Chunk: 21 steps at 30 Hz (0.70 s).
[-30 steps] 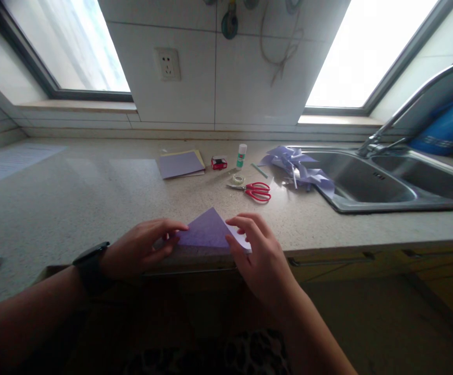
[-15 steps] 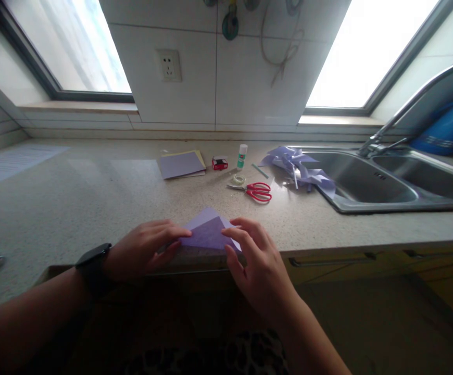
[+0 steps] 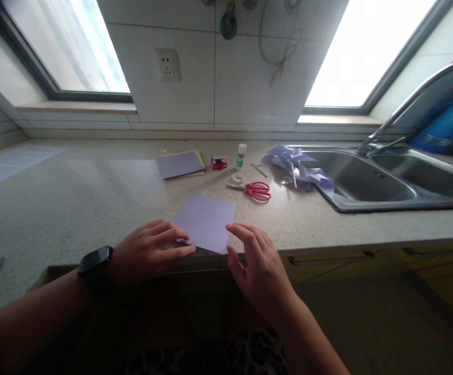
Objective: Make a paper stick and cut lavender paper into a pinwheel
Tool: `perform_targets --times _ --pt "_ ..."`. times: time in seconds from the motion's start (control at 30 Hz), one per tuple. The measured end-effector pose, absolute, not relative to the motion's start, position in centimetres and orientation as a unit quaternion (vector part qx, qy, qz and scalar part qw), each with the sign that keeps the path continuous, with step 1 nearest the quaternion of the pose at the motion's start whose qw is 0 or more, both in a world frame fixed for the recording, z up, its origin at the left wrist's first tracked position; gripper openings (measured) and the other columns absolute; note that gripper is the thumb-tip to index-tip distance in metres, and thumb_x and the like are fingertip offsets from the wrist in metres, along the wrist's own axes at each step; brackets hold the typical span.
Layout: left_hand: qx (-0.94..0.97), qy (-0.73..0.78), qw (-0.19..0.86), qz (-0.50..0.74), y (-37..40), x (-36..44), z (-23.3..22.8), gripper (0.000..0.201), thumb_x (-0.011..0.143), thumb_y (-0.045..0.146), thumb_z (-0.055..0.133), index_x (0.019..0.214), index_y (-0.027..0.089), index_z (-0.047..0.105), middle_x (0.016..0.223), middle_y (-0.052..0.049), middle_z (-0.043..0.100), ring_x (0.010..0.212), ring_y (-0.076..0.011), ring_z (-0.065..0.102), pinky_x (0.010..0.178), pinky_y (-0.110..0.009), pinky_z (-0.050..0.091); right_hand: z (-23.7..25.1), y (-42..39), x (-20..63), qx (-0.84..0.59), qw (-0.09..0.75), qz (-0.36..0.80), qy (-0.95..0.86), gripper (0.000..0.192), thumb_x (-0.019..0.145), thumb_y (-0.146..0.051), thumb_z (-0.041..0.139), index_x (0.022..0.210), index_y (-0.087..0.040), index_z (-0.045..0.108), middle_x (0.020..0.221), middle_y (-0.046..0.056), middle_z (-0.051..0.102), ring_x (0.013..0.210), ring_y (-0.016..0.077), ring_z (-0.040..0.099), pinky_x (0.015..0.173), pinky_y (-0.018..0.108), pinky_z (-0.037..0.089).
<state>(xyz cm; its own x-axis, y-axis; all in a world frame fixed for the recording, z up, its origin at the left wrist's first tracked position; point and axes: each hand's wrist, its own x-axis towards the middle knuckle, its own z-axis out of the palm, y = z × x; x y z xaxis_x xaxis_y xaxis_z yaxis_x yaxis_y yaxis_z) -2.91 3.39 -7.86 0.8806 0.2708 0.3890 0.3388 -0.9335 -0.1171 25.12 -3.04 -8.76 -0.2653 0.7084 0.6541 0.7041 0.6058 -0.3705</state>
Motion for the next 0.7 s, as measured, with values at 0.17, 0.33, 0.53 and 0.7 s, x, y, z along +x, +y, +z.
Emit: perform_targets --times 0.17,0.33,0.53,0.7 --pt "-0.967 -0.15 0.091 -0.186 3.4 -2.6 -8.0 0.024 0.096 0.018 0.052 0.118 0.023 0.062 0.107 -0.007 0.069 0.087 -0.0236 0.06 0.076 -0.039 0.051 -9.6 -2.7 25.3 -0.458 0.329 -0.008 -0.826 0.03 0.094 -0.014 0.06 0.123 -0.023 0.058 0.12 0.007 0.069 0.108 0.024 0.063 0.093 0.044 0.049" --pt "-0.969 -0.144 0.08 -0.184 3.3 -2.6 -8.1 0.021 0.097 0.018 0.054 0.117 0.019 0.061 0.11 -0.006 0.07 0.091 -0.0226 0.061 0.082 -0.038 0.05 -10.0 -2.8 24.9 -0.45 0.295 -0.001 -0.843 0.027 0.094 -0.02 0.064 0.12 -0.026 0.062 0.12 0.002 0.072 0.109 0.0247 0.062 0.096 0.044 0.042" --pt "-0.968 -0.145 0.097 -0.181 2.6 -1.7 -8.2 0.022 0.096 0.018 0.054 0.117 0.018 0.06 0.109 -0.005 0.072 0.092 -0.0218 0.063 0.082 -0.038 0.048 -9.9 -2.9 24.9 -0.437 0.316 -0.004 -0.842 0.019 0.094 -0.019 0.065 0.112 -0.023 0.064 0.106 0.001 0.074 0.096 0.0224 0.063 0.089 0.04 0.042" --pt "-0.963 -0.162 0.1 -0.193 1.3 -0.7 -8.5 0.032 0.095 0.018 0.053 0.125 0.016 0.059 0.119 -0.008 0.071 0.096 -0.0235 0.064 0.085 -0.04 0.049 -9.5 -2.8 25.0 -0.417 0.329 -0.014 -0.847 0.011 0.094 -0.019 0.065 0.105 -0.021 0.064 0.095 0.001 0.074 0.086 0.0199 0.064 0.083 0.037 0.045"
